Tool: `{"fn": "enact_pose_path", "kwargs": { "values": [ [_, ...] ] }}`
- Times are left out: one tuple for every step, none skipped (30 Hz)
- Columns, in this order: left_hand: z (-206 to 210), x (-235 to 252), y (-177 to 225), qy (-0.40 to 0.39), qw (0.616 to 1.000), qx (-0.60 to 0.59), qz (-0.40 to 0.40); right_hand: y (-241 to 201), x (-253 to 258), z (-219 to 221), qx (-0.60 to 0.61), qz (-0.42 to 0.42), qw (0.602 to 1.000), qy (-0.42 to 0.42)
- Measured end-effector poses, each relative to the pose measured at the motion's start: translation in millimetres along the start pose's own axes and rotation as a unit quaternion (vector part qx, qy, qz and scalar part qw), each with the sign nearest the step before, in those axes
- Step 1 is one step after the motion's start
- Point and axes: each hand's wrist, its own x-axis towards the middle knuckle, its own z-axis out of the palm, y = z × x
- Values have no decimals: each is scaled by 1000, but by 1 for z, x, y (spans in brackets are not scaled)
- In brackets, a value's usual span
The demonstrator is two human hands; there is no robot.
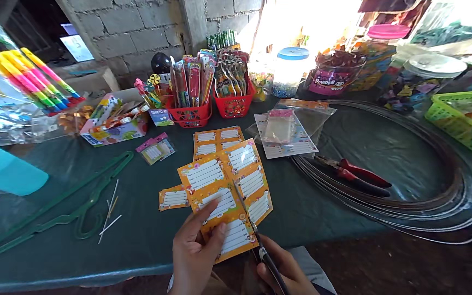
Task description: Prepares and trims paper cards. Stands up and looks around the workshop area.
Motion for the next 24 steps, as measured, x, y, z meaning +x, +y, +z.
{"fn": "enact_pose_path", "kwargs": {
  "values": [
    [0,0,0,1,1000,-1,-2,0,0,0,-1,-2,1000,0],
    [0,0,0,1,1000,-1,-3,0,0,0,-2,-3,1000,-1],
    [0,0,0,1,1000,-2,-5,0,0,0,-4,-2,1000,-1],
    [0,0,0,2,1000,-2,-4,-1,0,0,-6,0,1000,1],
    [0,-1,1,3,1000,-2,-4,-2,0,0,-8,3,1000,2],
    [0,-1,1,3,1000,-2,-6,-2,0,0,-11,6,1000,3],
    [0,-1,2,2,1000,0,-8,-3,0,-1,-15,9,1000,6],
    [0,-1,2,1,1000,5,-10,-4,0,0,-20,12,1000,8],
    [-1,-2,3,-1,1000,13,-10,-5,-1,0,-21,15,1000,12],
    [-1,-2,2,-1,1000,15,-7,-6,-2,1,-20,18,1000,14],
    [-2,-1,2,-3,1000,16,-2,-6,-2,1,-19,19,1000,16],
    [-4,1,1,-5,1000,15,5,-6,-3,1,-20,18,1000,15],
    [-6,4,1,-5,1000,17,14,-6,-3,1,-20,16,1000,12],
    [-9,9,2,-4,1000,22,21,-6,-4,2,-21,16,1000,9],
    [-11,15,4,1,999,29,28,-5,-5,3,-23,14,1000,5],
    [-12,21,5,11,998,43,33,-5,-6,3,-25,13,1000,0],
    [-14,26,7,22,997,63,36,-5,-8,4,-28,14,1000,-3],
    [-15,29,8,28,996,79,31,-5,-9,6,-31,14,999,-4],
    [-16,30,9,28,996,86,26,-5,-9,6,-31,14,999,-4],
    [-17,29,9,25,996,87,25,-5,-10,7,-27,12,1000,-3],
    [-16,28,8,22,996,85,27,-6,-10,7,-21,9,1000,0],
    [-15,25,7,18,996,86,31,-6,-11,8,-16,8,1000,3],
    [-15,23,6,13,995,88,34,-7,-11,9,-14,7,1000,5],
    [-14,21,6,11,995,91,35,-7,-11,9,-13,7,1000,6]
  ]
}}
